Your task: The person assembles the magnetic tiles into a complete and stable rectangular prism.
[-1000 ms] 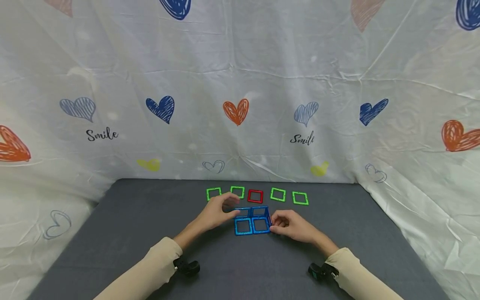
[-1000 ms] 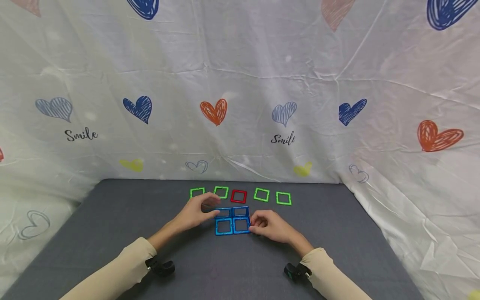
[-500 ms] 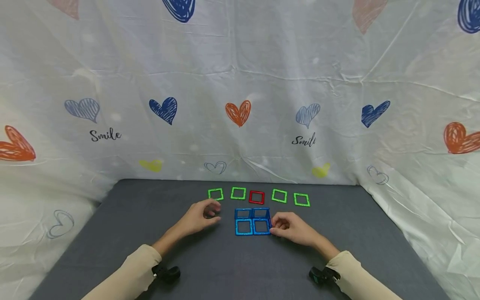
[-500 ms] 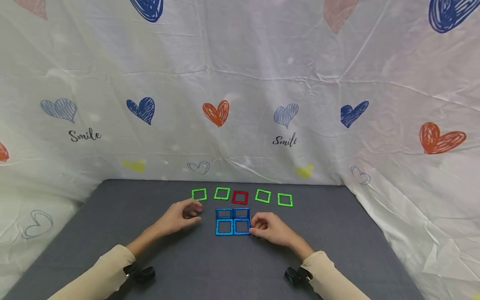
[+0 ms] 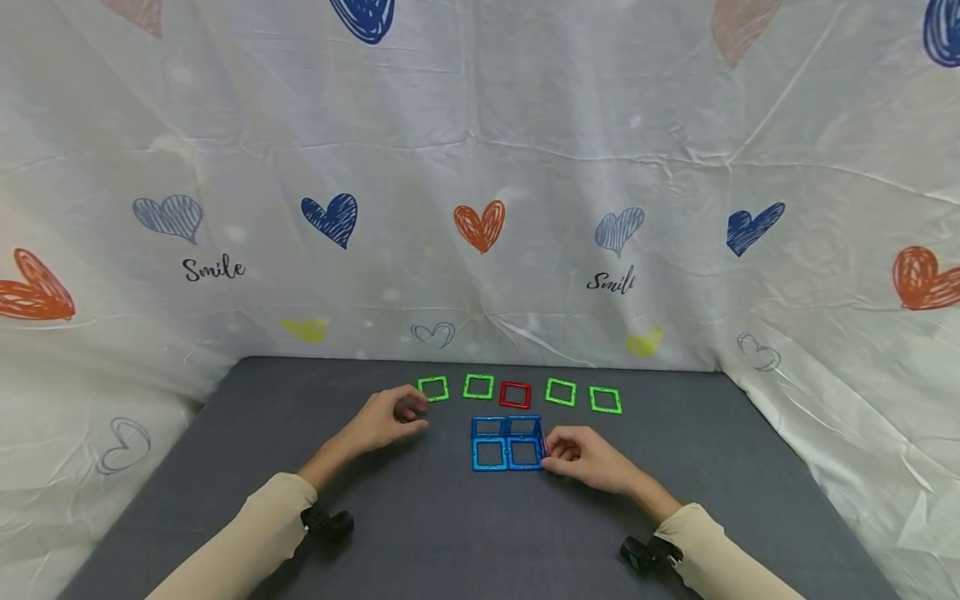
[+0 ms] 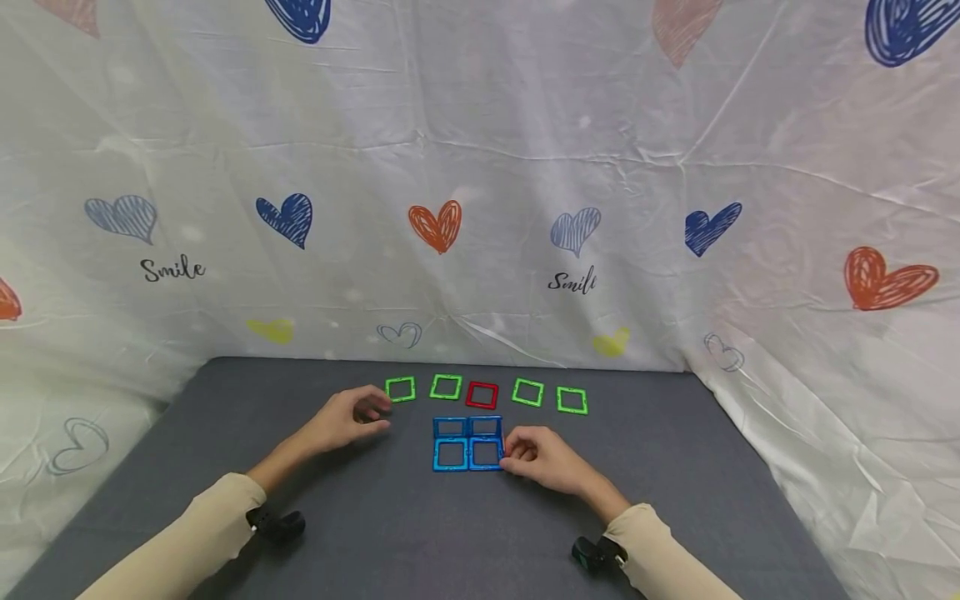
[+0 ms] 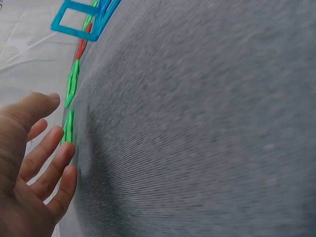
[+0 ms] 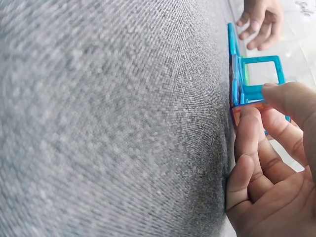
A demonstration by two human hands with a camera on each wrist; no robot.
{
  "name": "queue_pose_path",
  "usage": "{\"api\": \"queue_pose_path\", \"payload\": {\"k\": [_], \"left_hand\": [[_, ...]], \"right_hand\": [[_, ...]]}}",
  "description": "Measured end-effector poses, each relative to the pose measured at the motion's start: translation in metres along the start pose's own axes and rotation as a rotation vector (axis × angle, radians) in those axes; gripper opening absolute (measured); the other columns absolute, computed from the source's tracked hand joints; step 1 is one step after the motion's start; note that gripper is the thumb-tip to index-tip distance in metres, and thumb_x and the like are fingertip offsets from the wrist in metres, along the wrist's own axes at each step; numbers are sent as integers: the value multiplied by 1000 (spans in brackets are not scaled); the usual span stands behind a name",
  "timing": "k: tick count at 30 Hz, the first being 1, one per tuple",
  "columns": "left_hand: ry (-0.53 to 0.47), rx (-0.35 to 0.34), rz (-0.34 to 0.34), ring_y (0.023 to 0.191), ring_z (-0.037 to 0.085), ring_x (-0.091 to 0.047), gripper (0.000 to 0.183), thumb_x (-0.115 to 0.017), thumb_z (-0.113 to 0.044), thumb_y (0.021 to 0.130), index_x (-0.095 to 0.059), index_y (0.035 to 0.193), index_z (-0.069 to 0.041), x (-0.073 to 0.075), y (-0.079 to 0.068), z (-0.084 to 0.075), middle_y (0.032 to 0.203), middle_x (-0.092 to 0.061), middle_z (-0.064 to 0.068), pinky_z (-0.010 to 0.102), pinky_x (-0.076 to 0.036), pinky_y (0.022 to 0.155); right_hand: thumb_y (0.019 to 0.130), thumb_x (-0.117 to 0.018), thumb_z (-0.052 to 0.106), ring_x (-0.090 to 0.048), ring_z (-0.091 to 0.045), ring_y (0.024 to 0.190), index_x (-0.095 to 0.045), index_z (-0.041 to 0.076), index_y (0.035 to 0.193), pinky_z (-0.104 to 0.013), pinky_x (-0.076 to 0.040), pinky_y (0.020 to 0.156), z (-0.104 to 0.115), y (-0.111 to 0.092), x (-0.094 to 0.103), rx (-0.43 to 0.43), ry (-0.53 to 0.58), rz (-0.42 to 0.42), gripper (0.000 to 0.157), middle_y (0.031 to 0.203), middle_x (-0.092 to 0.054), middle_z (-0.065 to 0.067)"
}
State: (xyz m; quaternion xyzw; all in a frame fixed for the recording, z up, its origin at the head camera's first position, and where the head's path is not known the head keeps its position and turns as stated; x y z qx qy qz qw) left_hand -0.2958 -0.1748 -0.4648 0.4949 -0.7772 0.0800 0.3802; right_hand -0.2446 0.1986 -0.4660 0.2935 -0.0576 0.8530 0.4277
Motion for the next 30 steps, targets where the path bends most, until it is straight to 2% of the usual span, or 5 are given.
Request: {"api": "queue_pose_path", "payload": {"k": [5, 11, 18, 24, 30], "left_hand": [[35, 12, -11, 96, 30, -68, 35, -80, -12, 90, -65, 119, 2, 2, 13, 4, 114, -67, 17, 42, -56, 83], [70, 68, -14, 101, 30, -66, 41, -84, -17, 87, -67, 122, -4, 2, 26, 7, 117, -66, 11, 46, -54, 86], [146, 94, -34, 99, 30, -63, 43, -87, -26, 85, -70, 120, -8, 4, 33, 11, 114, -63, 12, 49, -52, 86], [214, 166, -43, 92, 26, -60, 40, -88, -27, 83, -73, 116, -12, 5, 39, 19, 107, -62, 7, 48, -51, 81], [228, 217, -20, 89, 23, -58, 36, -88, -29, 83, -74, 114, -14, 5, 43, 24, 102, -60, 5, 45, -50, 79]], "right_hand": [[96, -72, 7, -61, -16, 74, -66, -1, 99, -27, -50, 63, 0, 0, 1, -2, 2, -1, 11, 87, -66, -3], [96, -73, 10, -61, -17, 74, -67, 2, 99, -26, -50, 63, 2, 1, 1, -9, -5, 3, 11, 87, -67, -3], [96, -73, 9, -61, -18, 75, -67, 3, 99, -27, -50, 63, 0, 2, 0, -13, -15, 2, 9, 88, -67, -3], [96, -74, 10, -61, -16, 74, -68, 5, 99, -26, -50, 63, 0, 2, 1, -22, -23, -1, 9, 87, -66, -1], [96, -74, 11, -61, -17, 74, -68, 5, 99, -26, -50, 63, 0, 2, 0, -16, -29, 3, 10, 86, -67, 0]]}}
Point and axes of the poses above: each hand's wrist, its own y-axis towards the middle knuckle, its own x-axis out of the back of the hand, z = x × y, the point moved 2 cm from there along y, towards the middle knuckle
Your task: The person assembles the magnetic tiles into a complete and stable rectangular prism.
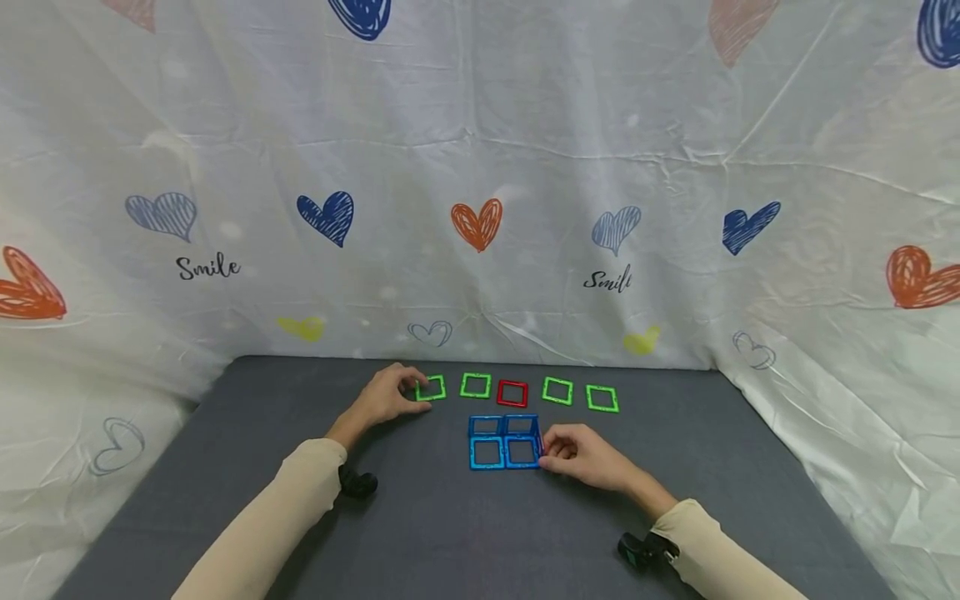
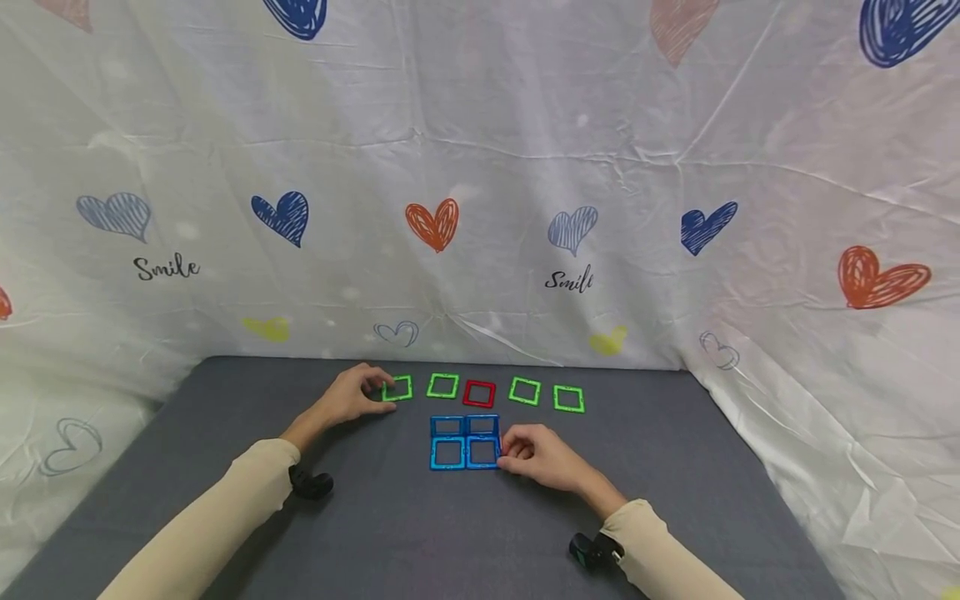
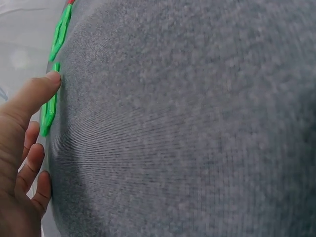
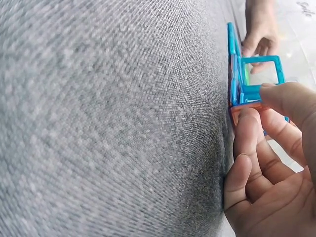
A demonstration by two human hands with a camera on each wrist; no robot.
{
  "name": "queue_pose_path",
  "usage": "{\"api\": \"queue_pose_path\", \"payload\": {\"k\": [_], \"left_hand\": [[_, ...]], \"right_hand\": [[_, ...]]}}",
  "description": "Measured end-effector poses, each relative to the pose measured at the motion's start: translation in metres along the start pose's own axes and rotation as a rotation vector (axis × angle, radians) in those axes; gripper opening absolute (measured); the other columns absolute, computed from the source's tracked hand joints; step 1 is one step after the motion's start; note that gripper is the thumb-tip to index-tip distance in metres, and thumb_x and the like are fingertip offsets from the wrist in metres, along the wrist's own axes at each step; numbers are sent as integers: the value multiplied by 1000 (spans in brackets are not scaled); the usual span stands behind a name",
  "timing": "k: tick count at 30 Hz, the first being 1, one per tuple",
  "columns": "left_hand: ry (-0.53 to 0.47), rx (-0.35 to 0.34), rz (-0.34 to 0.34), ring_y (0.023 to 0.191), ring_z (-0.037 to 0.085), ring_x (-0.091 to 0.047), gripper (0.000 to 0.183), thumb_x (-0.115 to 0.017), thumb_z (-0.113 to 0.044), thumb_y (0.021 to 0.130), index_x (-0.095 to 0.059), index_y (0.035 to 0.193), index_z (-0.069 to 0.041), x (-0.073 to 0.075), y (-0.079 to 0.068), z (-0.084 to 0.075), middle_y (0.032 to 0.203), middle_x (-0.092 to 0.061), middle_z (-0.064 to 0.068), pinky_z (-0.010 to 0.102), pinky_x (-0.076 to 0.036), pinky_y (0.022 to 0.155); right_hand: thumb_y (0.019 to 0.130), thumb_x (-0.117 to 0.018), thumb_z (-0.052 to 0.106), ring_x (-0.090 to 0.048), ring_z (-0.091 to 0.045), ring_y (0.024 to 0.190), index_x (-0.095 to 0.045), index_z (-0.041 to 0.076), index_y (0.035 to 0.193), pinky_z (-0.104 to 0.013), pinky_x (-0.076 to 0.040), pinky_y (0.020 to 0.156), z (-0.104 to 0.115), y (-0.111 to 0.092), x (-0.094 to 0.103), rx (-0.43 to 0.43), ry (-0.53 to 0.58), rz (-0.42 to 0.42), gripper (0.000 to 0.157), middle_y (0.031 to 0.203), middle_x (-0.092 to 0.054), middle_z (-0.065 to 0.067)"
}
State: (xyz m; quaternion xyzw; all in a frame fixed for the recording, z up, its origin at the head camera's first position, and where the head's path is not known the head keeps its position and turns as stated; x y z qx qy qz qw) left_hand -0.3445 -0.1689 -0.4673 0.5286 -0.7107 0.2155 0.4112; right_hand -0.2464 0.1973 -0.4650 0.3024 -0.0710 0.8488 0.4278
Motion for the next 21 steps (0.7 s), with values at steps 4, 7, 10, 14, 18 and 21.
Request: {"api": "queue_pose_path", "payload": {"k": [4, 7, 10, 14, 18, 21], "left_hand": [[13, 0, 0, 88, 21, -58, 31, -86, -29, 85, -76, 110, -15, -2, 2, 2, 100, -60, 3, 44, -51, 78], [20, -17, -10, 86, 19, -58, 22, -86, -28, 86, -77, 103, -16, -3, 3, 3, 97, -59, 1, 42, -51, 76], [20, -37, -18, 83, 17, -57, 13, -85, -24, 87, -78, 96, -17, -4, 3, 4, 95, -59, 0, 40, -51, 74], [4, -56, -20, 80, 16, -57, 7, -83, -19, 88, -78, 93, -16, -5, 3, 5, 92, -59, -1, 39, -51, 72], [-15, -61, -9, 79, 16, -56, 5, -82, -16, 89, -78, 92, -15, -4, 2, 5, 91, -59, -1, 38, -50, 70], [-19, -68, -3, 78, 16, -56, 5, -81, -16, 90, -77, 92, -14, -3, 2, 5, 91, -59, -1, 38, -50, 70]], "right_hand": [[95, -75, 14, -62, -17, 75, -68, 7, 100, -26, -51, 64, 0, 0, 0, -8, -1, 0, 10, 86, -66, 1], [95, -75, 14, -61, -16, 75, -68, 8, 100, -26, -51, 64, 0, 0, 0, -10, -4, -1, 10, 86, -66, 1], [95, -74, 13, -62, -16, 75, -68, 7, 99, -26, -51, 64, 0, 0, 0, -8, -4, -1, 10, 87, -66, 1], [96, -74, 12, -62, -17, 75, -68, 5, 100, -26, -51, 64, 0, 0, 0, -5, -3, 1, 10, 87, -66, 1], [96, -74, 11, -62, -17, 75, -68, 4, 100, -26, -51, 64, 0, 0, 0, -6, 0, 3, 10, 87, -66, 0], [96, -74, 11, -62, -17, 75, -68, 4, 99, -26, -51, 64, -1, 0, 0, -13, 12, 4, 10, 87, -67, 0]]}}
Point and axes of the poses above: each hand's wrist, its own y-axis towards the middle knuckle, its own x-axis out of the back of the hand, z = x × y, the point moved 2 cm from there along y, towards the middle knuckle
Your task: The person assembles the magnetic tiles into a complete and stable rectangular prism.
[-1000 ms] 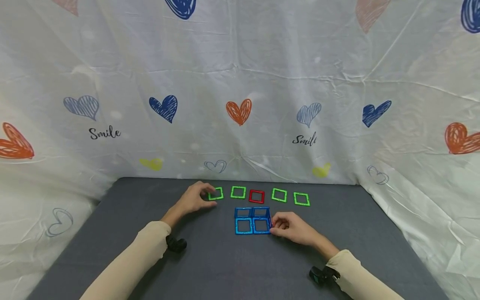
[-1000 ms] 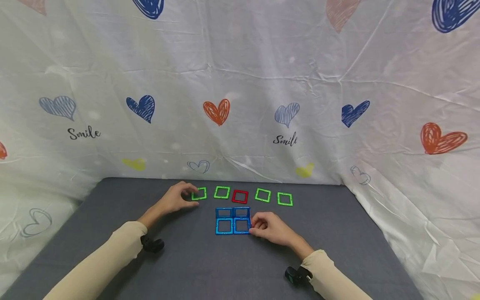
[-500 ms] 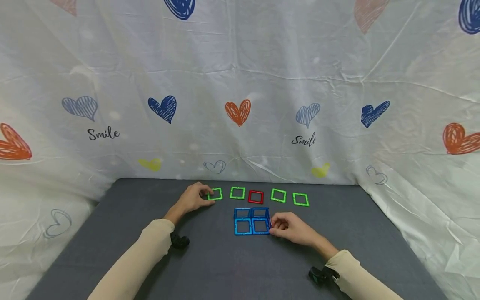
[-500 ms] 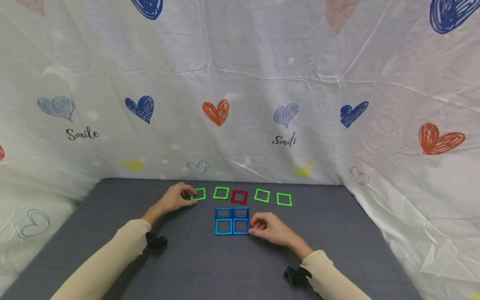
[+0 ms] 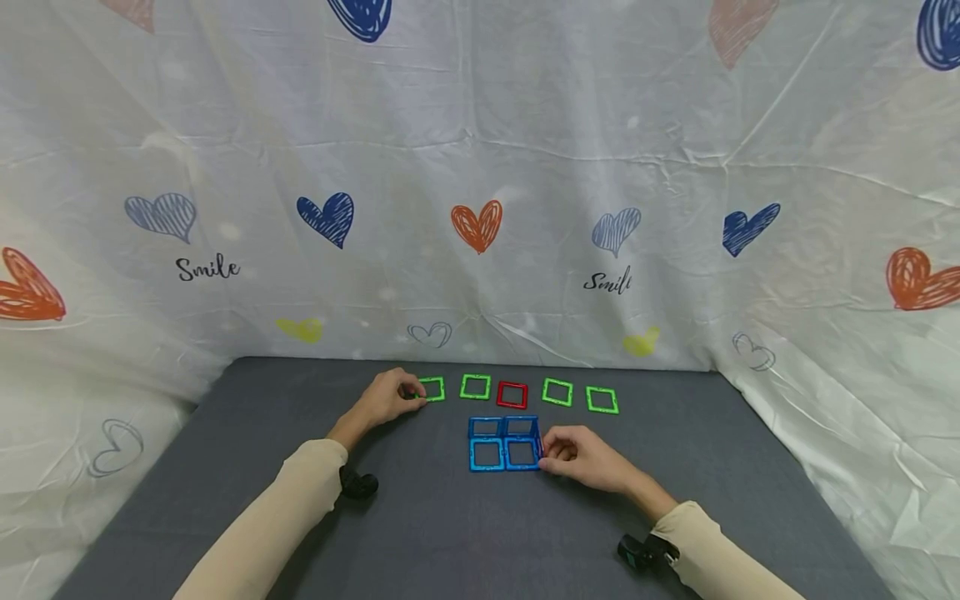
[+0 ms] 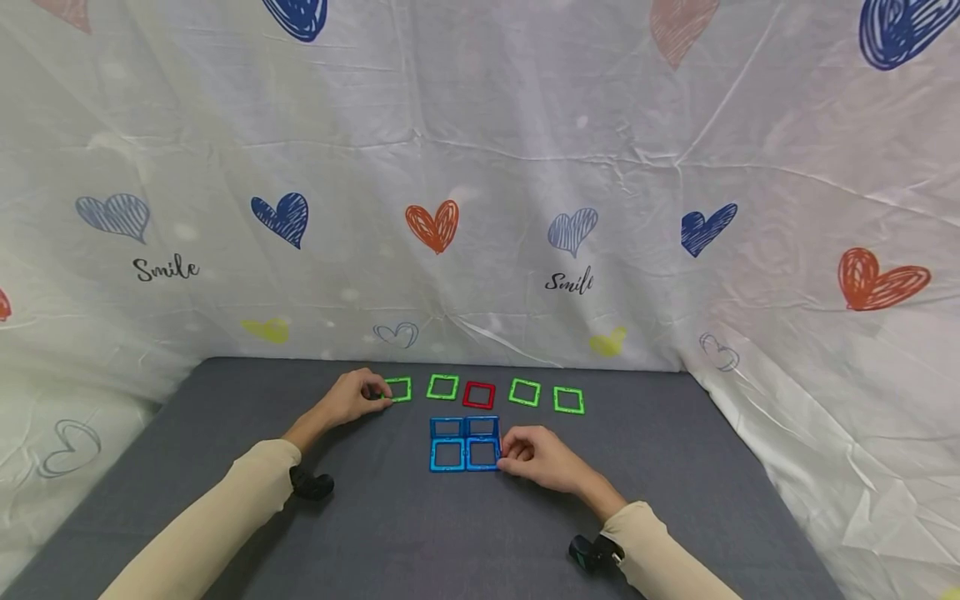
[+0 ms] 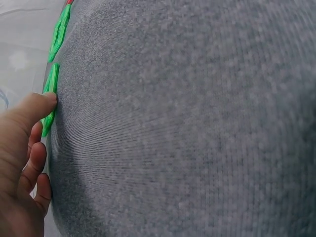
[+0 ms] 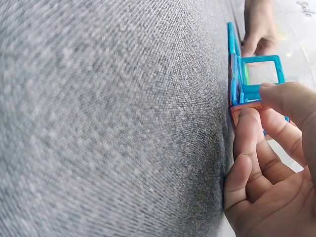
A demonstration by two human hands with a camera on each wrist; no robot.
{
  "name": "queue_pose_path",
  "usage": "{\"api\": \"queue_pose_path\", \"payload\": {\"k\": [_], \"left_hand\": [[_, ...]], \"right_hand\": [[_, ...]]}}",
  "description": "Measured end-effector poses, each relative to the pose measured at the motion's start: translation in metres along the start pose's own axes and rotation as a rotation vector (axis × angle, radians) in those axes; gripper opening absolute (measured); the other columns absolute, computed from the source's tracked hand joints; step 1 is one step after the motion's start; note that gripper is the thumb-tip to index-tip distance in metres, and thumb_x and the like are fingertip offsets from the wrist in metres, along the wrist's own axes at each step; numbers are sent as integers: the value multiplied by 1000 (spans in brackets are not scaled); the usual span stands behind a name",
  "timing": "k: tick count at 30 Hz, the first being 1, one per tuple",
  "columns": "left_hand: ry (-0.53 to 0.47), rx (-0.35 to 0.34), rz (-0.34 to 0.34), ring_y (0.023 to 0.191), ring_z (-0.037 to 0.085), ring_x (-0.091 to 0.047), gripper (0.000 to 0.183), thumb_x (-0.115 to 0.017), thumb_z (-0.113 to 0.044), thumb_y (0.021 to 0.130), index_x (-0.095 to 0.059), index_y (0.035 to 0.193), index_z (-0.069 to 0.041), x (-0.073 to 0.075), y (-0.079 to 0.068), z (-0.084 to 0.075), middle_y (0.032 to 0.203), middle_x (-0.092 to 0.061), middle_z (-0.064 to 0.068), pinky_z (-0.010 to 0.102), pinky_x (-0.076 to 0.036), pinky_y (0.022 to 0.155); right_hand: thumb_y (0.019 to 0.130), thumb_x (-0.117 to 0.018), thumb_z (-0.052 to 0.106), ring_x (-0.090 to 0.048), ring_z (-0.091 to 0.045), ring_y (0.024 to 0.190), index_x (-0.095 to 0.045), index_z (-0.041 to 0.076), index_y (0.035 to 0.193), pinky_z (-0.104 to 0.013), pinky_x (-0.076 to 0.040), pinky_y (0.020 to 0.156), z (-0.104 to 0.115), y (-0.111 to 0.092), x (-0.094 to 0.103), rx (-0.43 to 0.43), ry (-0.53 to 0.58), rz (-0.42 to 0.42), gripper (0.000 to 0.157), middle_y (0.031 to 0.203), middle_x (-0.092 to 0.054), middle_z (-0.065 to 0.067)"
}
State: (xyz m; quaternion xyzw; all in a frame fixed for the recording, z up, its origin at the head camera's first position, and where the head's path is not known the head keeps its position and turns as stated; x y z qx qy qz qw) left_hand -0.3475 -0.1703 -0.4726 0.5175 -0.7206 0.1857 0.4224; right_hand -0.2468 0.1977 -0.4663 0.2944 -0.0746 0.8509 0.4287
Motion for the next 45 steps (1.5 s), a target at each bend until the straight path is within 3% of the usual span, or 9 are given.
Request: {"api": "queue_pose_path", "payload": {"k": [7, 18, 26, 35, 45], "left_hand": [[9, -48, -4, 76, 16, -54, 4, -79, -13, 91, -75, 91, -13, 1, -4, 1, 90, -58, 1, 38, -48, 69], [27, -58, -8, 76, 14, -54, 5, -79, -16, 92, -74, 91, -13, 6, -13, -3, 91, -57, 1, 36, -48, 68], [32, -116, -35, 75, 13, -53, 6, -77, -16, 93, -73, 90, -13, 10, -20, -6, 90, -56, -1, 34, -47, 66], [16, -137, -62, 73, 15, -51, 7, -75, -16, 95, -73, 90, -11, 19, -31, -11, 87, -55, 0, 33, -46, 65], [0, -152, -62, 80, 13, -54, 12, -73, -20, 97, -71, 95, -8, 26, -45, -16, 92, -55, -3, 35, -50, 72]], "right_hand": [[96, -74, 12, -62, -17, 75, -68, 6, 99, -26, -50, 63, -1, 0, -1, -14, 15, 1, 9, 86, -66, -1], [95, -74, 9, -61, -16, 73, -68, 4, 98, -25, -49, 63, 0, -1, -2, -2, -9, -16, 8, 86, -67, -2], [94, -75, 9, -60, -15, 71, -67, 8, 97, -24, -49, 61, 0, -1, -3, -15, -16, -31, 8, 83, -67, -2], [95, -75, 11, -62, -15, 70, -66, 8, 96, -25, -50, 59, 4, 0, -3, -5, -6, -27, 9, 82, -67, -1], [95, -75, 13, -61, -13, 69, -66, 8, 95, -25, -50, 59, 4, 2, -3, 14, -31, -23, 10, 81, -66, 0]]}}
Point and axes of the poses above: each hand's wrist, its own y-axis towards the middle knuckle, its own x-axis out of the back of the hand, z = x × y, the point moved 2 cm from there along y, towards the middle knuckle
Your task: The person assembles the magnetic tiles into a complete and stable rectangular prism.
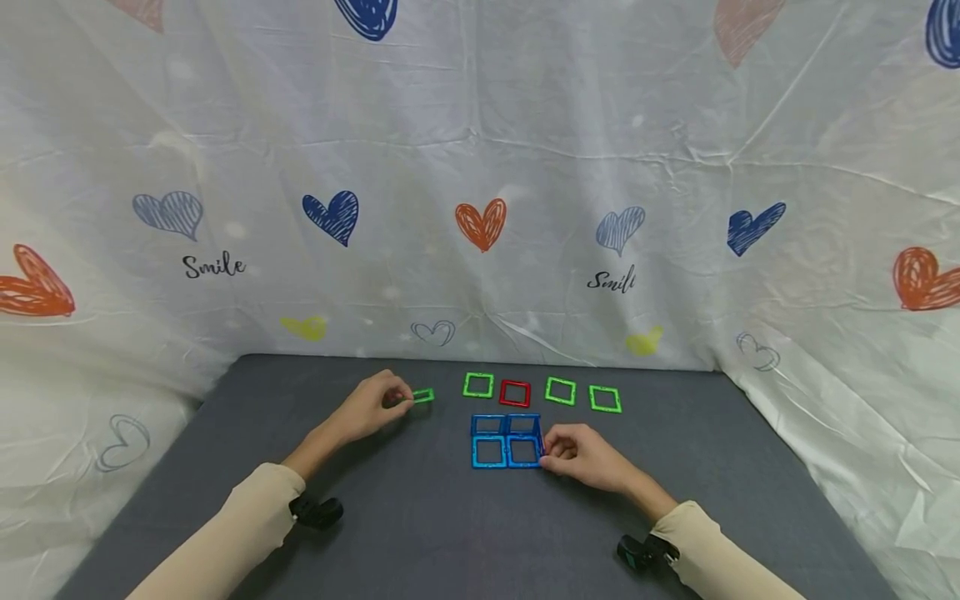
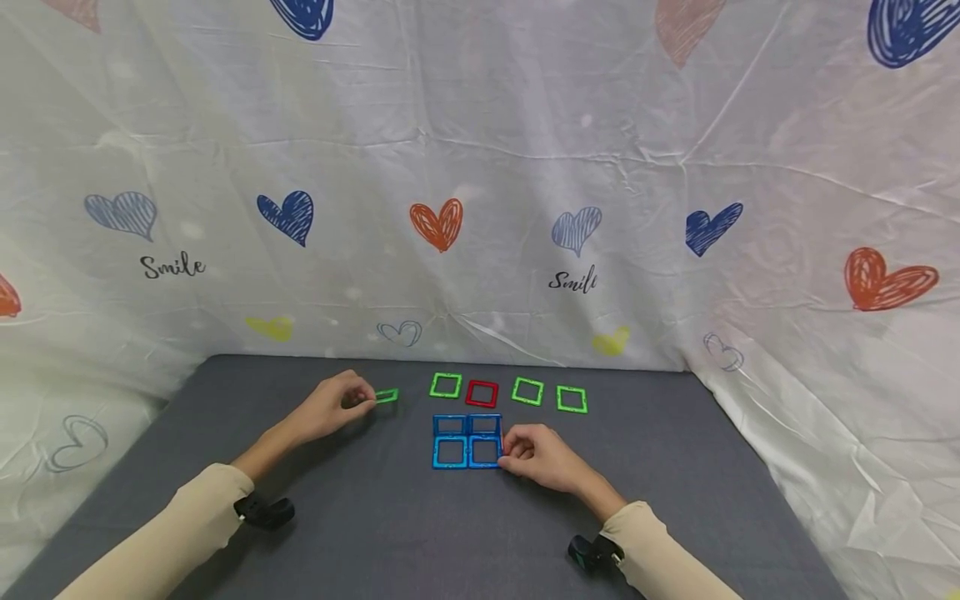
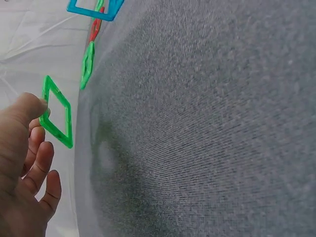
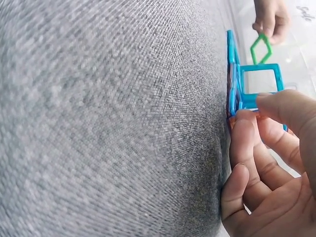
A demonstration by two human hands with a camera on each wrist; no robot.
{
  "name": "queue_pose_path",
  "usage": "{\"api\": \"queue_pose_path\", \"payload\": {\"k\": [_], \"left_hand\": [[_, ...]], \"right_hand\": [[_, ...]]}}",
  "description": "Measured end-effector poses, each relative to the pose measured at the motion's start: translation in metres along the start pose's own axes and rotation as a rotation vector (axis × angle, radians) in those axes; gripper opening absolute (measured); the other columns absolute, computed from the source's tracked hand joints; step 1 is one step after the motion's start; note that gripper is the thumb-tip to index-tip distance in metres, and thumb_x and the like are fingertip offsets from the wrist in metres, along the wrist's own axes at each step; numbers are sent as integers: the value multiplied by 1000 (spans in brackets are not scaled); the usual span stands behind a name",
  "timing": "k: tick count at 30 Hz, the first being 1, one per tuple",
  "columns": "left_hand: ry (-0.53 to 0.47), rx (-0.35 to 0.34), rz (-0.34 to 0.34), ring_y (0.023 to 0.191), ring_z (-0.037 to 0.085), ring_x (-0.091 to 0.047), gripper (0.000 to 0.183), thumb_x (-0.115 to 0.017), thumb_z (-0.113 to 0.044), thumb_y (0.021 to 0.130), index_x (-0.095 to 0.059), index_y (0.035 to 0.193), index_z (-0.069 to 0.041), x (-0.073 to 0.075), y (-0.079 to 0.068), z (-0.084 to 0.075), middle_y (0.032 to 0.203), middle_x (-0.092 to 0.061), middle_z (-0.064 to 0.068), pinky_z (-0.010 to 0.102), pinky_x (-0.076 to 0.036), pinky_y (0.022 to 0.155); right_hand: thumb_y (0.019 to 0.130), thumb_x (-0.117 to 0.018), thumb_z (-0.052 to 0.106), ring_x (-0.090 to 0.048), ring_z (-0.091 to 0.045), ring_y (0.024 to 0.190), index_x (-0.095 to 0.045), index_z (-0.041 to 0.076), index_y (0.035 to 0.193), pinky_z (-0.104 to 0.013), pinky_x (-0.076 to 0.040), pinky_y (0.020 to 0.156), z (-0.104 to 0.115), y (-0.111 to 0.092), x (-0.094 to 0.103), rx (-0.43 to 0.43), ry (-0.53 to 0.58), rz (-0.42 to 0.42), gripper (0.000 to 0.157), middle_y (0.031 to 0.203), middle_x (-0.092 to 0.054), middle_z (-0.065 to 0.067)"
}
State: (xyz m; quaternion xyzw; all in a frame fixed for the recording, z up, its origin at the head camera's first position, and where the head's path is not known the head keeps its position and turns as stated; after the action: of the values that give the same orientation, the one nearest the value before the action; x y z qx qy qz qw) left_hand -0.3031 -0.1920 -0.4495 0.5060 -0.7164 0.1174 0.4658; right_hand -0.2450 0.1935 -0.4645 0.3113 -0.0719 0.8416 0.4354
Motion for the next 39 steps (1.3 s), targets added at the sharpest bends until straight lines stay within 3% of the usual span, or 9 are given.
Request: {"api": "queue_pose_path", "payload": {"k": [10, 14, 22, 31, 39], "left_hand": [[-60, -40, -2, 83, 14, -57, 8, -72, -14, 98, -70, 97, -6, 1, -10, -14, 94, -55, -2, 39, -54, 75], [-87, -81, -12, 84, 13, -57, 8, -72, -14, 98, -69, 98, -6, 1, -12, -22, 95, -55, -3, 40, -54, 74], [-94, -187, -29, 83, 10, -56, 4, -70, -9, 98, -69, 100, -6, -3, -14, -35, 95, -55, -5, 33, -52, 71], [-114, -176, 36, 85, 9, -57, 8, -66, -17, 102, -68, 102, -9, -10, -13, -47, 96, -55, -7, 30, -52, 71], [-128, -201, 73, 84, 8, -58, 2, -68, -11, 100, -68, 102, -11, -18, -9, -59, 96, -56, -8, 30, -52, 69]], "right_hand": [[94, -75, 10, -62, -14, 70, -66, 7, 96, -24, -49, 59, -1, -2, -1, -22, 29, -8, 10, 82, -67, -1], [94, -75, 10, -62, -14, 69, -66, 7, 96, -24, -49, 59, 0, -2, -1, -25, 23, -10, 10, 82, -67, -1], [94, -75, 8, -62, -12, 70, -65, 6, 95, -24, -49, 59, 1, -1, 0, -49, 36, -2, 10, 81, -67, -1], [94, -72, 2, -61, -13, 70, -65, -1, 96, -24, -49, 59, -1, -1, 1, -45, 66, 1, 8, 82, -67, -3], [95, -72, 4, -62, -13, 70, -65, -1, 97, -24, -49, 60, 1, 0, 0, -38, 69, 7, 8, 81, -68, -3]]}}
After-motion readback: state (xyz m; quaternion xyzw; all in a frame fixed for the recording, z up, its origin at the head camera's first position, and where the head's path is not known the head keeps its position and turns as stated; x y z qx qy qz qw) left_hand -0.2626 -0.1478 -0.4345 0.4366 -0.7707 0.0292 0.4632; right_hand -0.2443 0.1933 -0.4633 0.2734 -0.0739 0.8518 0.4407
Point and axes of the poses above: each hand's wrist, its own y-axis towards the middle knuckle, its own x-axis out of the back of the hand, z = x × y, the point moved 2 cm from there along y, towards the middle knuckle
